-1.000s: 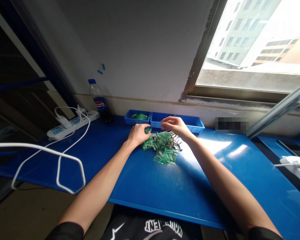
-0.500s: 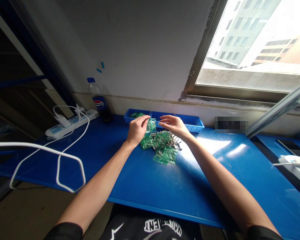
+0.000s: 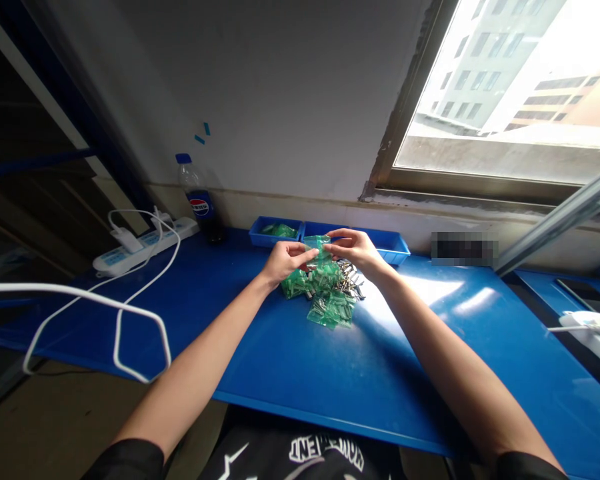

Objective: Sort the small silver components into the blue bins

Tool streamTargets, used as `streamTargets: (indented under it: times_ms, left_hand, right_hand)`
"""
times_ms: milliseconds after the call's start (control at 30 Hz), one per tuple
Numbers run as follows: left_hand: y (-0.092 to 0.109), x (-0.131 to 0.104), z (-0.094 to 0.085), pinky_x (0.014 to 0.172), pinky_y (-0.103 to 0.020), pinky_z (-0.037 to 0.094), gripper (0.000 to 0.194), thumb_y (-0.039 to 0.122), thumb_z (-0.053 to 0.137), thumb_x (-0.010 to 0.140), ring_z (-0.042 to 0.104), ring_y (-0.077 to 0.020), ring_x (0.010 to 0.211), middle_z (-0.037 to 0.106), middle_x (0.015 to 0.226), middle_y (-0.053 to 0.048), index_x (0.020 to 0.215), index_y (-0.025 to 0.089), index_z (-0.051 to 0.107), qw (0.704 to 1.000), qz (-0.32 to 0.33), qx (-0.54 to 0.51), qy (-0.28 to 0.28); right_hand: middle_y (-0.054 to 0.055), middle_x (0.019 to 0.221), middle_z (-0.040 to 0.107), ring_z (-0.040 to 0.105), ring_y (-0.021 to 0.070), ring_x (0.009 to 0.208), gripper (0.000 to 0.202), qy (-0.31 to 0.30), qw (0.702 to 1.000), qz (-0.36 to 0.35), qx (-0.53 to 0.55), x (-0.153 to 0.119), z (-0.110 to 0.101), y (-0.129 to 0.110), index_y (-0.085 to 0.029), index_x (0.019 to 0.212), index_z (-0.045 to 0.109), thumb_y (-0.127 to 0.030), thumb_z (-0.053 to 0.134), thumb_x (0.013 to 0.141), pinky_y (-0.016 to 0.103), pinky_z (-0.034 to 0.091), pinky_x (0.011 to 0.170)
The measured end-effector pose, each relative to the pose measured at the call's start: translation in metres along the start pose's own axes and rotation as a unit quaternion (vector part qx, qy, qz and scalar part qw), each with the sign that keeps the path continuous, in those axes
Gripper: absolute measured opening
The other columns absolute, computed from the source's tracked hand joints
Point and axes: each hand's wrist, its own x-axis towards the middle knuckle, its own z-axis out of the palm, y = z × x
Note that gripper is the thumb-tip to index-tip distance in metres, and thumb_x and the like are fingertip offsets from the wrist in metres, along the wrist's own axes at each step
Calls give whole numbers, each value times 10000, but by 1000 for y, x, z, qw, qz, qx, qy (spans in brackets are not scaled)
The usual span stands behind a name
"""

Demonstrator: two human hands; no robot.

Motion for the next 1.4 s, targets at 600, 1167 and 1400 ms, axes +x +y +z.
streamTargets:
  times_ms: [600,1167,1400]
  left_hand:
    - [-21,22,-35,711,-309,611,408,528,815,807,773,-217,785,800,878,-142,863,125,785,983,-46,-38,175]
    - [-14,4,-15,984,-431,495,733,576,898,674,593,-325,1128,739,1147,-114,1293,220,729,874,134,443,-146]
    - [-19,6,-13,967,-411,496,673,507,891,697,627,-312,1114,765,1130,-80,1283,226,718,900,136,402,-100]
  right_hand:
    - [105,867,807,742,180,703,342,52,997,60,-11,1,-2,-5,-176,991,753,-442,837,793,267,572,621]
    - [63,957,761,676,194,789,454,-148,860,-9,-489,-3,-18,-9,-206,1060,818,-463,906,696,275,463,679]
    - [53,913,767,653,163,740,244,-115,885,-15,-451,-3,-20,-11,-185,902,819,-374,866,756,261,463,688]
